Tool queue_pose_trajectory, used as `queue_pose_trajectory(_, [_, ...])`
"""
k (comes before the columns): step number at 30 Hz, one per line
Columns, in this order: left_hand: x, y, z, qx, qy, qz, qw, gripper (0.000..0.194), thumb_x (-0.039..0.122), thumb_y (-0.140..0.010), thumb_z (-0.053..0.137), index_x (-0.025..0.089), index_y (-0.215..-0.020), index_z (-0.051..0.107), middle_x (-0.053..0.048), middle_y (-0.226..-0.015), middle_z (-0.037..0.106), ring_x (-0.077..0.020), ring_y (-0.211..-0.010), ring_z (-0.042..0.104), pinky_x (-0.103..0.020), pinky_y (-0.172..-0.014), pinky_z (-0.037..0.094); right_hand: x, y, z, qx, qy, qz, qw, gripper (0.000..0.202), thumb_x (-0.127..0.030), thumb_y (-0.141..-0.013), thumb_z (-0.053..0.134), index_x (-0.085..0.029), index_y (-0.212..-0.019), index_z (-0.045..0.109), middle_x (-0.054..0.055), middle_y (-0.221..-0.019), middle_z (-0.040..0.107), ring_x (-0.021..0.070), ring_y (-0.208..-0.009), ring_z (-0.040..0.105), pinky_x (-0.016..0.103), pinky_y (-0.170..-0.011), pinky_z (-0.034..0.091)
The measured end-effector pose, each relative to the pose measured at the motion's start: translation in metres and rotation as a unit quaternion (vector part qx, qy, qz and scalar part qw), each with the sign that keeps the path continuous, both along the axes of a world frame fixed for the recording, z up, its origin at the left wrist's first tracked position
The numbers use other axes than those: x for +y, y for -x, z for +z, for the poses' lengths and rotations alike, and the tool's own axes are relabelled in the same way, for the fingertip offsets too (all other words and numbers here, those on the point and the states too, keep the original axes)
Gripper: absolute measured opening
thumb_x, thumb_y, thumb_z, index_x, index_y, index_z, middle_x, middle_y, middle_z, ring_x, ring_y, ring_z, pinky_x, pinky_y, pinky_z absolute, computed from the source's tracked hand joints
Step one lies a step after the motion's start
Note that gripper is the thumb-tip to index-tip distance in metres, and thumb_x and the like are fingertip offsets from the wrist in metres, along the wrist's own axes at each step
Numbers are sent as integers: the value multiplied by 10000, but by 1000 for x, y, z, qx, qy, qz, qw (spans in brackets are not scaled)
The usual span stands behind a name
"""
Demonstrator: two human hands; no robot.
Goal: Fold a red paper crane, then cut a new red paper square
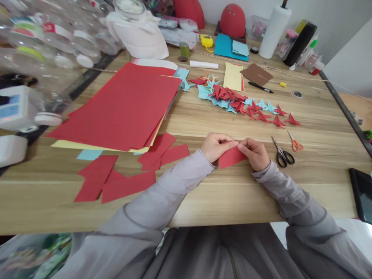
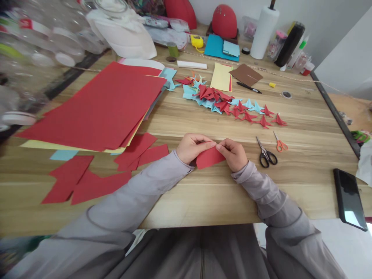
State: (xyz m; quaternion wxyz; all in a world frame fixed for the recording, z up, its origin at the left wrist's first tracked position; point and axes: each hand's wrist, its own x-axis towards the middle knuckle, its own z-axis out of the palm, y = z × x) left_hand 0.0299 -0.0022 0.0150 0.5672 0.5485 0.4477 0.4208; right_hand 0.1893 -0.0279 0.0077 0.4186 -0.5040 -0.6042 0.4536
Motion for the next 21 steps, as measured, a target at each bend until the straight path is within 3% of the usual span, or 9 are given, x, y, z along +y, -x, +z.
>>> queue_pose_trajectory(7, [0, 1, 0, -2, -9, 8, 1000, 195, 340, -575, 747, 158, -642, 720, -54, -683, 710, -170, -650, 622, -289, -649, 477, 0, 1, 5, 3, 6, -14, 1000, 468, -634, -710, 571, -177, -617, 531, -49, -515, 407, 81, -507, 336, 228, -493, 311])
queue_pose_trajectory(14, [0, 1, -3, 5, -12, 12, 1000, 187, 334, -592, 740, 157, -648, 725, -55, -687, 712, -170, -649, 625, -285, -643, 478, 0, 3, 4, 14, 23, -14, 1000, 451, -612, -658, 638, -166, -649, 571, -28, -537, 505, 81, -501, 391, 226, -486, 336])
queue_pose_trajectory(21, [0, 1, -3, -13, 6, 41, 999, 219, 357, -566, 757, 157, -648, 723, -55, -689, 710, -163, -632, 613, -285, -628, 471, 3, 2, 8, -25, 20, -71, 997, 481, -634, -631, 638, -165, -553, 563, -37, -463, 457, 71, -456, 354, 216, -425, 301])
